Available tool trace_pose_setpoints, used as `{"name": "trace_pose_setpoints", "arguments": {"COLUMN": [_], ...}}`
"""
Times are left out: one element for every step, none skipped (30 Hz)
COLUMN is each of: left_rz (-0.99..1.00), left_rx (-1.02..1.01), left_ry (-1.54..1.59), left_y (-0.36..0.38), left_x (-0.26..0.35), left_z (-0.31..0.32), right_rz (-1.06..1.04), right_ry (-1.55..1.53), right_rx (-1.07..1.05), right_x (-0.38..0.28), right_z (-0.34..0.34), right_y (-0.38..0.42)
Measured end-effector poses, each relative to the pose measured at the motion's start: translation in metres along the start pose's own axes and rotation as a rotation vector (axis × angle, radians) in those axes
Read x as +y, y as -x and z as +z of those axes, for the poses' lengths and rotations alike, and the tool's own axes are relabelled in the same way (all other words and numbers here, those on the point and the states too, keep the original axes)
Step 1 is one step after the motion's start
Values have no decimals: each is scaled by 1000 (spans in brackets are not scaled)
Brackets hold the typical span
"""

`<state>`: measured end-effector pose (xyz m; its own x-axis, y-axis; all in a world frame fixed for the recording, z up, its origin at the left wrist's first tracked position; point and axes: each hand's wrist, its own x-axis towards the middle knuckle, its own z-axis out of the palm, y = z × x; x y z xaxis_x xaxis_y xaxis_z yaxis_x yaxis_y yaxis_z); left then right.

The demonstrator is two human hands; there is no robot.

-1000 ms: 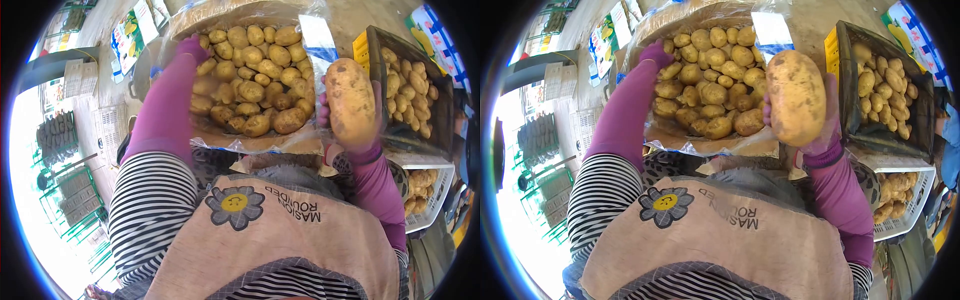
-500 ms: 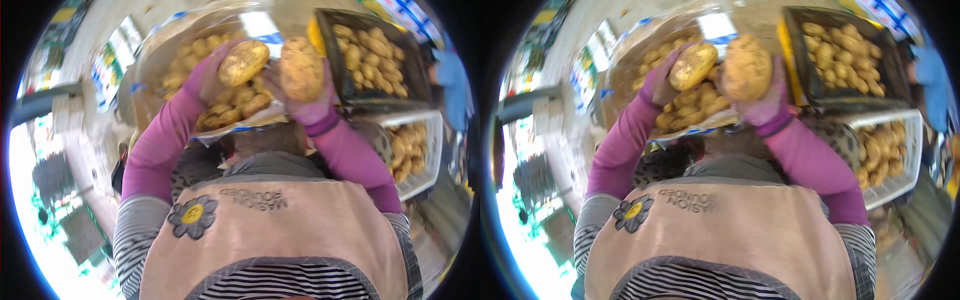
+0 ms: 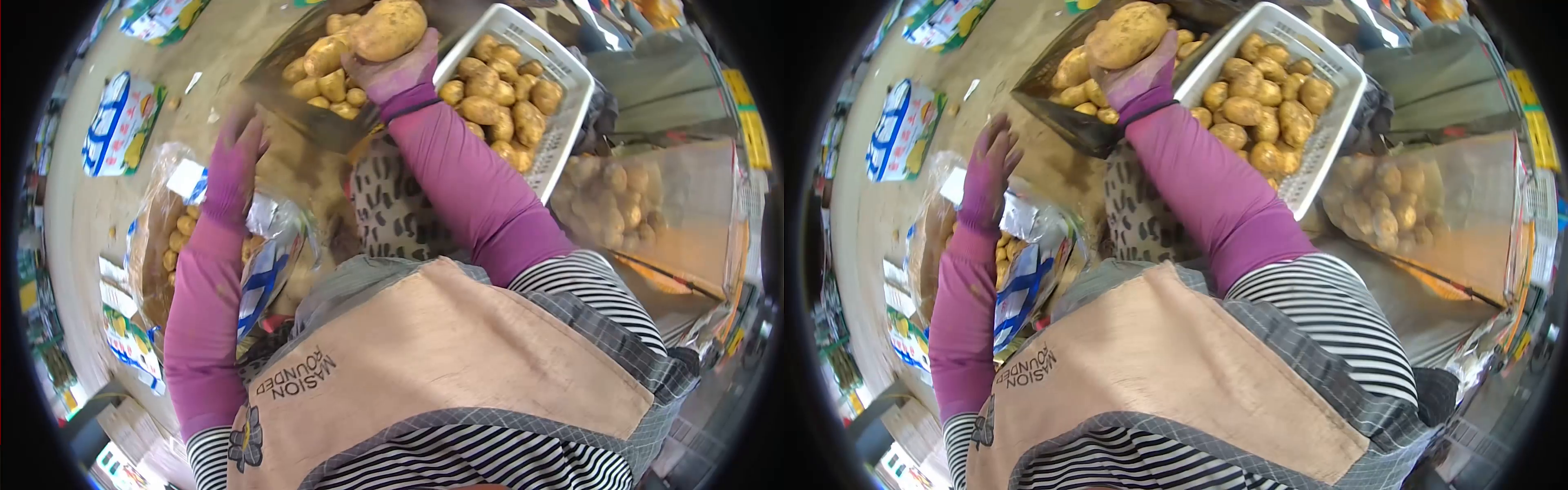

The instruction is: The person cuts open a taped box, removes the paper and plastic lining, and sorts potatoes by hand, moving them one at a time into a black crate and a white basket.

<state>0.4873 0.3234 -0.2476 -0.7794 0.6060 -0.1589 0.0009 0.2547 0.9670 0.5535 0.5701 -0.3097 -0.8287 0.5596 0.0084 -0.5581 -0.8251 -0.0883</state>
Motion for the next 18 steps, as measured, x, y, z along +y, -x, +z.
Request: {"name": "trace_pose_setpoints", "arguments": {"left_rz": [20,37,28,15,-8,-32,-64,-92,-169,-246,-323,-215,-107,-50,15,-292,-567,-570], "left_rx": [-29,-49,-22,11,61,109,160,207,285,367,453,338,222,149,82,180,349,391], "left_ry": [-50,-102,-90,-77,-31,14,-72,-158,-106,-55,-2,-269,-530,-652,-769,-512,-249,-275], "left_y": [6,12,20,29,36,42,50,57,64,71,78,84,90,100,110,116,123,137], "left_x": [-8,-18,-24,-30,-42,-55,-68,-78,-83,-88,-95,-118,-153,-186,-219,-209,-196,-201], "left_z": [-10,-24,-35,-48,-69,-93,-119,-141,-153,-163,-177,-208,-249,-277,-304,-295,-283,-282], "right_rz": [6,-1,-36,-64,-76,-87,-261,-181,-108,-14,84,190,148,110,77,93,125,101], "right_ry": [-51,42,78,114,264,414,976,878,774,774,771,769,853,939,1027,988,1885,1448], "right_rx": [-50,-106,-102,-96,28,156,68,137,210,254,294,331,510,683,848,598,204,346], "right_x": [-19,-43,-70,-96,-117,-134,-146,-161,-176,-181,-183,-181,-178,-171,-162,-170,-192,-180], "right_z": [-6,-15,-17,-19,-27,-35,-42,-59,-77,-95,-110,-120,-124,-126,-129,-150,-155,-150], "right_y": [0,3,15,28,35,43,60,66,72,79,85,88,88,86,81,81,72,56]}}
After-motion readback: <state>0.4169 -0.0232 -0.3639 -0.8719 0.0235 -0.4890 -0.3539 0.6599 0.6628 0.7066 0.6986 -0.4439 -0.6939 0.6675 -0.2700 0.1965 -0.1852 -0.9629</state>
